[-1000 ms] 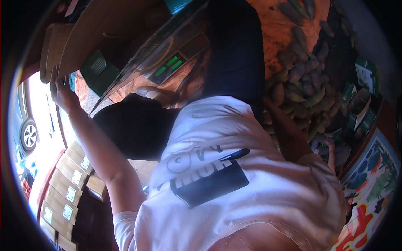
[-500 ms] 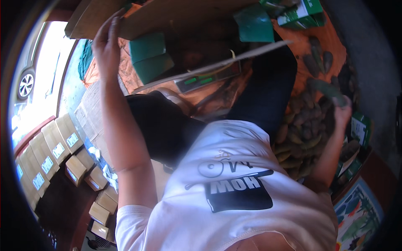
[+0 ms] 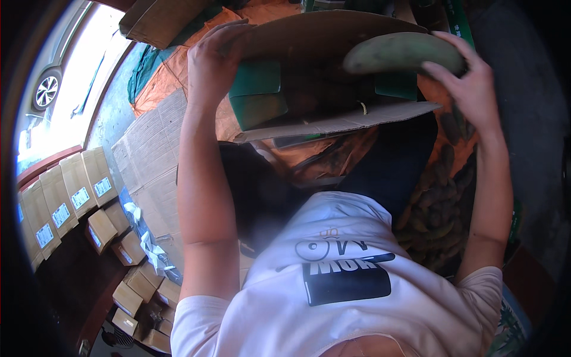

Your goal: Picking up individual vegetables (radishes or similar) from a pile on the floor, placing them into a box on a digital scale to reach a target weight, and then setting the filled box aside.

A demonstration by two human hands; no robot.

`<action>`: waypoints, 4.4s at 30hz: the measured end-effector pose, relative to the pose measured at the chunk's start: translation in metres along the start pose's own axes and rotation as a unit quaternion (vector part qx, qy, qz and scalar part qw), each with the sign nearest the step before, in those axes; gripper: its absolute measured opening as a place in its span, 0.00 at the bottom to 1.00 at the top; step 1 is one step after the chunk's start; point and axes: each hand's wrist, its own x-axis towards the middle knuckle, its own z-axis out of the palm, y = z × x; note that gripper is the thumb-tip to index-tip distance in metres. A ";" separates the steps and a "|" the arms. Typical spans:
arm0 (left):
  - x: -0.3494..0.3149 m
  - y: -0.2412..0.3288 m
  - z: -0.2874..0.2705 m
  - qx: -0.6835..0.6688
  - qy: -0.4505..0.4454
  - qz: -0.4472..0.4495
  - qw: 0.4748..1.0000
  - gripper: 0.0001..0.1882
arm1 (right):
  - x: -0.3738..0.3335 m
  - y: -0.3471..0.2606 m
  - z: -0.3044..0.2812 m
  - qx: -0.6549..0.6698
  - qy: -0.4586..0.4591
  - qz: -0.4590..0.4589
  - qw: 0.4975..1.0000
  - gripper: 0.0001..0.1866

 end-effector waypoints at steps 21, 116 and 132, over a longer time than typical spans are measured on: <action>-0.002 -0.015 0.000 -0.032 -0.023 -0.059 0.998 0.13 | -0.139 0.116 -0.017 0.123 0.358 0.247 0.892 0.12; -0.421 -0.059 -0.376 0.534 -0.077 -0.327 0.775 0.18 | -0.061 -0.251 0.364 -0.059 -0.338 -0.585 0.735 0.06; -0.693 0.030 -0.462 0.461 -0.240 -0.561 0.644 0.16 | -0.165 -0.325 0.388 0.124 -0.524 -0.474 0.697 0.09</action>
